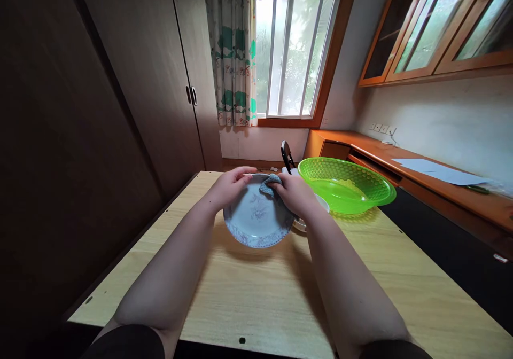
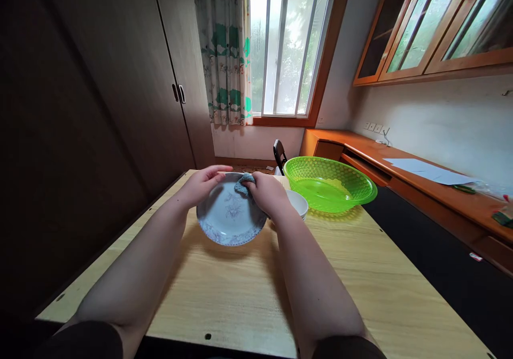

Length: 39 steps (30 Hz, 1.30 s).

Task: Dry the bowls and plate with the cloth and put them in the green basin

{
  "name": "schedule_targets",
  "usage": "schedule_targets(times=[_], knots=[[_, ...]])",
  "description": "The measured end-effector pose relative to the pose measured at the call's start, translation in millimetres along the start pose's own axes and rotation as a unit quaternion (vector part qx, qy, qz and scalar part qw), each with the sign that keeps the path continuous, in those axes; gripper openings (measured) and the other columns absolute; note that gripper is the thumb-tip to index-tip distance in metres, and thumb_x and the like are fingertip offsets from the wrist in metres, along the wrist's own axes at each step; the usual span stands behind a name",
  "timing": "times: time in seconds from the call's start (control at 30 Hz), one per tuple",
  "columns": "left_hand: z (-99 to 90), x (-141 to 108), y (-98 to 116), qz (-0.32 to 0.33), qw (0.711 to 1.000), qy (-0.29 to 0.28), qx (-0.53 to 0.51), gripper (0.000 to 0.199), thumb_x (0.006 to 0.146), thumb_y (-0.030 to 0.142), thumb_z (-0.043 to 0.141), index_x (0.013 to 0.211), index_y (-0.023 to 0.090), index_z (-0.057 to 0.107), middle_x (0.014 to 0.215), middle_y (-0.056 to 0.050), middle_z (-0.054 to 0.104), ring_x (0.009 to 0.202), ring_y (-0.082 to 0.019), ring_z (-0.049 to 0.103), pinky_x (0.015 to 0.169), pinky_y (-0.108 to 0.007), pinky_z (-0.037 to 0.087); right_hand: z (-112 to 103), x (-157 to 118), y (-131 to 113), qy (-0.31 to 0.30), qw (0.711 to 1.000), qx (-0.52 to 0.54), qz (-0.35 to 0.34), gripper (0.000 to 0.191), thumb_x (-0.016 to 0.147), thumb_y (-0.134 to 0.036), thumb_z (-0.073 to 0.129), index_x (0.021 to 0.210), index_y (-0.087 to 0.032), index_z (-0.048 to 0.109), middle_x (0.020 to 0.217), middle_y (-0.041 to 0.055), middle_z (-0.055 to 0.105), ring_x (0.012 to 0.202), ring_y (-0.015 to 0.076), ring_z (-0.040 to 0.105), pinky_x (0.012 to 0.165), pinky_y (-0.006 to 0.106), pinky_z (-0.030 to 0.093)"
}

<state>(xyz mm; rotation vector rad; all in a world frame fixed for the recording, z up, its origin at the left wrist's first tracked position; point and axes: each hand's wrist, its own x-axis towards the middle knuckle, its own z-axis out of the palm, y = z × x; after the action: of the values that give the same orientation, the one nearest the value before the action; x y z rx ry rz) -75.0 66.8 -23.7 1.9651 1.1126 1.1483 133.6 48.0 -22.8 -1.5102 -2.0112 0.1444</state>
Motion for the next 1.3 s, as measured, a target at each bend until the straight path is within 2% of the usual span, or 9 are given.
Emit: schedule_targets(times=[0.1,0.2,0.37,0.47,0.63,0.83,1.07,1.2,1.3], knots=[[-0.3,3.8,-8.3,-0.028,0.994,0.086,-0.054,0.046,0.086,0.039,0.052,0.126,0.016,0.057,0.098,-0.009,0.069,0.08,-0.019,0.062,0.068,-0.029,0.047,0.8,4.2,9.8,0.078,0.994,0.017,0.073,0.03,0.092,-0.042,0.047,0.087,-0.02,0.066,0.086,0.006,0.069,0.076,0.0183,0.06,0.059,0.026,0.031],[2.9,6.4,-14.8,-0.007,0.993,0.108,-0.048,0.042,0.089,0.036,0.047,0.126,0.017,0.056,0.103,-0.009,0.069,0.087,-0.019,0.062,0.074,-0.029,0.047,1.7,7.3,18.0,0.132,0.982,0.047,0.126,0.032,0.093,-0.042,0.043,0.089,-0.019,0.065,0.086,0.0067,0.069,0.077,0.0191,0.06,0.059,0.025,0.032],[6.3,3.2,-10.1,0.019,0.984,0.159,0.074,0.036,0.093,0.034,0.039,0.119,0.022,0.06,0.102,-0.005,0.071,0.092,-0.021,0.062,0.078,-0.032,0.045,4.2,8.9,21.3,0.112,0.986,0.042,0.117,0.03,0.092,-0.041,0.044,0.09,-0.018,0.064,0.087,0.0072,0.068,0.077,0.0198,0.06,0.061,0.026,0.033],[0.0,0.8,-3.3,0.019,0.981,0.15,0.118,0.036,0.093,0.034,0.039,0.118,0.022,0.061,0.105,-0.006,0.071,0.093,-0.023,0.062,0.077,-0.032,0.045,5.4,8.4,18.9,0.092,0.99,0.028,0.106,0.03,0.092,-0.04,0.044,0.089,-0.018,0.063,0.086,0.0073,0.068,0.076,0.0196,0.059,0.061,0.026,0.034],[-11.5,0.2,-1.6,0.015,0.984,0.112,0.137,0.036,0.093,0.036,0.04,0.119,0.023,0.061,0.106,-0.005,0.071,0.092,-0.023,0.062,0.076,-0.033,0.044,6.7,6.7,15.6,0.077,0.993,-0.006,0.085,0.031,0.092,-0.043,0.043,0.089,-0.019,0.063,0.085,0.0065,0.067,0.074,0.0185,0.059,0.061,0.026,0.033],[-15.2,-0.9,-3.7,0.024,0.988,0.062,0.14,0.037,0.092,0.035,0.041,0.12,0.023,0.061,0.105,-0.005,0.07,0.091,-0.022,0.062,0.076,-0.032,0.043,3.2,4.6,13.5,0.054,0.997,-0.026,0.046,0.03,0.093,-0.042,0.042,0.088,-0.02,0.063,0.087,0.005,0.068,0.077,0.0177,0.059,0.061,0.026,0.031],[-20.1,-6.1,5.6,0.038,0.984,-0.01,0.173,0.036,0.091,0.039,0.043,0.117,0.026,0.065,0.104,-0.003,0.072,0.091,-0.022,0.064,0.078,-0.032,0.045,2.5,0.4,2.2,0.01,0.998,-0.058,0.006,0.027,0.092,-0.041,0.045,0.087,-0.02,0.062,0.084,0.0052,0.068,0.074,0.0173,0.058,0.058,0.026,0.028],[-13.9,-3.8,2.3,0.064,0.987,-0.004,0.146,0.035,0.091,0.037,0.044,0.117,0.027,0.066,0.113,-0.003,0.07,0.102,-0.022,0.062,0.088,-0.034,0.044,4.1,0.1,1.0,0.014,0.999,-0.04,0.003,0.027,0.093,-0.04,0.045,0.087,-0.02,0.063,0.084,0.0048,0.068,0.074,0.0171,0.058,0.058,0.026,0.028],[-4.2,1.4,-3.4,0.055,0.996,0.058,0.042,0.04,0.09,0.039,0.047,0.125,0.024,0.061,0.117,-0.006,0.068,0.097,-0.021,0.063,0.085,-0.034,0.047,4.1,1.8,5.0,0.052,0.998,-0.001,0.027,0.029,0.093,-0.041,0.045,0.087,-0.021,0.064,0.085,0.0043,0.068,0.077,0.0172,0.059,0.059,0.026,0.03]])
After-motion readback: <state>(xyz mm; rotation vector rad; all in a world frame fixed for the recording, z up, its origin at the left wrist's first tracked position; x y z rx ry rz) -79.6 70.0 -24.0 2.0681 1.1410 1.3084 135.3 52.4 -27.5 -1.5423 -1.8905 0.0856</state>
